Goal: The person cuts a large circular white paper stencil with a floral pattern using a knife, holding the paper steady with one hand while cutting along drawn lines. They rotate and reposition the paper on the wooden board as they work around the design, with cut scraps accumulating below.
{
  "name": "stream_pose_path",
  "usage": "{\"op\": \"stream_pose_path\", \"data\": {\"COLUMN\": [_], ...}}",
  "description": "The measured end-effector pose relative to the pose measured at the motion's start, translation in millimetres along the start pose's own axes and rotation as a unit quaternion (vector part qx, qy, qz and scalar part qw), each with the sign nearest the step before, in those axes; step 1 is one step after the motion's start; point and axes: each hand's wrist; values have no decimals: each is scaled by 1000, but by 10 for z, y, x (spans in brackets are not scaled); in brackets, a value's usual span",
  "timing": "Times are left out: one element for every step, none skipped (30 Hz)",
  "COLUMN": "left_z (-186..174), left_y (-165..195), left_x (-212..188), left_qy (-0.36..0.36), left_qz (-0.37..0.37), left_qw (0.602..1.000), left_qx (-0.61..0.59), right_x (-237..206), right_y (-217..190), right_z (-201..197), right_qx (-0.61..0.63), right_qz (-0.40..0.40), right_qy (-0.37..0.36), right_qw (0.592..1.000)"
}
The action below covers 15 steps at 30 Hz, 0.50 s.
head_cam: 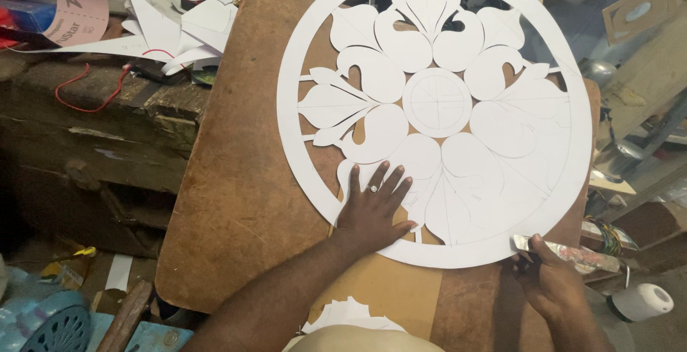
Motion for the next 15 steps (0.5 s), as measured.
{"op": "stream_pose_path", "data": {"left_z": [1, 3, 7, 10, 12, 14, 14, 13, 13, 12, 10, 6, 13, 17, 22], "left_y": [-1, -1, -1, -2, -3, -4, -5, -4, -3, -2, -2, -5, 9, 17, 20], "left_x": [1, -3, -9, -12, -12, -11, -10, -13, -18, -21, -18, -10, -22, -21, -17], "left_qy": [0, 2, 4, 6, 8, 11, 13, 20, 27, 34, 29, 25, 19, 19, 18], "left_qz": [2, 4, 7, 9, 10, 10, 11, 13, 15, 17, 17, 17, 17, 23, 28], "left_qw": [1000, 1000, 1000, 1000, 1000, 1000, 1000, 1000, 1000, 999, 999, 1000, 1000, 1000, 999], "left_qx": [-2, 0, 2, 4, 2, 0, -2, 1, 3, 6, 3, -1, -5, -8, -10], "right_x": [-16, -29, -43, -54, -58, -51, -38, -18, 9, 39, 69, 95, 110, 124, 135], "right_y": [8, 10, 10, 11, 12, 15, 20, 28, 37, 47, 57, 59, 79, 85, 72], "right_z": [5, 12, 13, 9, 4, -1, -11, -25, -41, -58, -78, -98, -130, -151, -169], "right_qx": [1, 3, -1, -4, -7, -5, -4, -3, -1, 0, 1, 3, 4, 4, 14], "right_qz": [-4, -8, -4, 0, 4, 2, 1, -1, -7, -14, -20, -18, -14, -11, -8], "right_qy": [-3, -6, 5, 16, 26, 26, 26, 25, 9, -7, -22, -13, -3, 7, -5], "right_qw": [1000, 1000, 1000, 1000, 1000, 1000, 1000, 1000, 1000, 1000, 1000, 1000, 1000, 1000, 1000]}}
Point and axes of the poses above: each hand's wrist, its own x-axis towards the middle knuckle, its own z-axis out of the palm, y = z × x, and after that the axes turned 15 degrees about z, right-handed
